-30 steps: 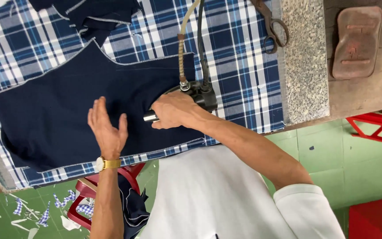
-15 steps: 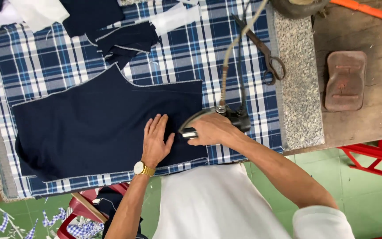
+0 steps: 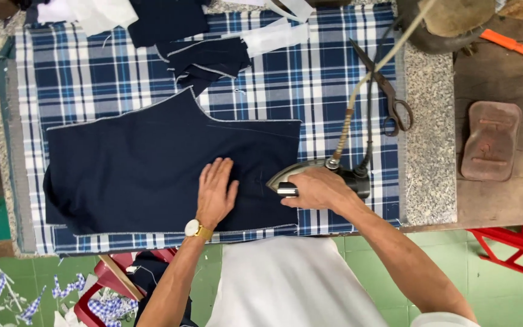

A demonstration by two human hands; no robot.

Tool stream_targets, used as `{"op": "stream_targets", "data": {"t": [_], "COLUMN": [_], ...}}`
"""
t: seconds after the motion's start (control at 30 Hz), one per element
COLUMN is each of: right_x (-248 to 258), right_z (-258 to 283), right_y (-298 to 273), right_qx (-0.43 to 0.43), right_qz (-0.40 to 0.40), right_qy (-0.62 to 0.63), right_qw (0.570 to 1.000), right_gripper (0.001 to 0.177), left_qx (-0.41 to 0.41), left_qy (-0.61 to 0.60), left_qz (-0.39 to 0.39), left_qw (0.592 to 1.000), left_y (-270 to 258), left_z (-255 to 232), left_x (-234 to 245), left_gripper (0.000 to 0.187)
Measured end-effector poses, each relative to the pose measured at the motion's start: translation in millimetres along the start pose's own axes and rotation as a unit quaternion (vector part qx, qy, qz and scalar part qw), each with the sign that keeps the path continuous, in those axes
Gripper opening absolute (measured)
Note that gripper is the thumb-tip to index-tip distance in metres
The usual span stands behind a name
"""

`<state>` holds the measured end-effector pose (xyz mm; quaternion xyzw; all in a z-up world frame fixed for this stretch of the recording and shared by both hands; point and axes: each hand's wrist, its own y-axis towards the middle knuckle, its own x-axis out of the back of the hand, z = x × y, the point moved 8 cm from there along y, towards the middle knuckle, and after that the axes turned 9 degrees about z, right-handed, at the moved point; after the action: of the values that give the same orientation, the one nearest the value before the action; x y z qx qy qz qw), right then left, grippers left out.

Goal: The person irons a dark blue fabric piece on a plaid-covered table using a steam iron. They smooth the fabric with their hands, use a wooden block to press a section, and trim loose threads with scissors before continuing to iron.

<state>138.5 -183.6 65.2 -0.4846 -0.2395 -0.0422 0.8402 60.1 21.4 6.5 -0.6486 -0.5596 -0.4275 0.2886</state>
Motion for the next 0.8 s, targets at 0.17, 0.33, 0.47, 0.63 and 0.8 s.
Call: {"op": "stream_targets", "data": {"t": [0.17, 0.33, 0.47, 0.63, 0.8], "right_x": [7, -2, 6, 2, 0], "right_z": [38, 71, 92, 91, 79], "right_y": [14, 41, 37, 43, 42], "right_qx": [0.037, 0.109, 0.158, 0.163, 0.131], "right_qz": [-0.026, -0.054, -0.066, -0.059, -0.022], "right_qy": [0.0, 0.008, 0.017, 0.019, 0.009], "right_qw": [0.999, 0.993, 0.985, 0.985, 0.991], "right_gripper": [0.051, 0.052, 0.062, 0.07, 0.062], "left_qx": [0.06, 0.08, 0.081, 0.085, 0.099], "left_qy": [0.02, 0.03, 0.053, 0.062, 0.058], "left_qz": [-0.058, -0.08, -0.094, -0.094, -0.073], "left_qw": [0.996, 0.993, 0.991, 0.99, 0.991], "left_y": [-4, -2, -6, -11, -9], "left_z": [30, 47, 55, 49, 32], "left_x": [24, 38, 41, 39, 34], "left_gripper": [0.043, 0.041, 0.043, 0.043, 0.045]}}
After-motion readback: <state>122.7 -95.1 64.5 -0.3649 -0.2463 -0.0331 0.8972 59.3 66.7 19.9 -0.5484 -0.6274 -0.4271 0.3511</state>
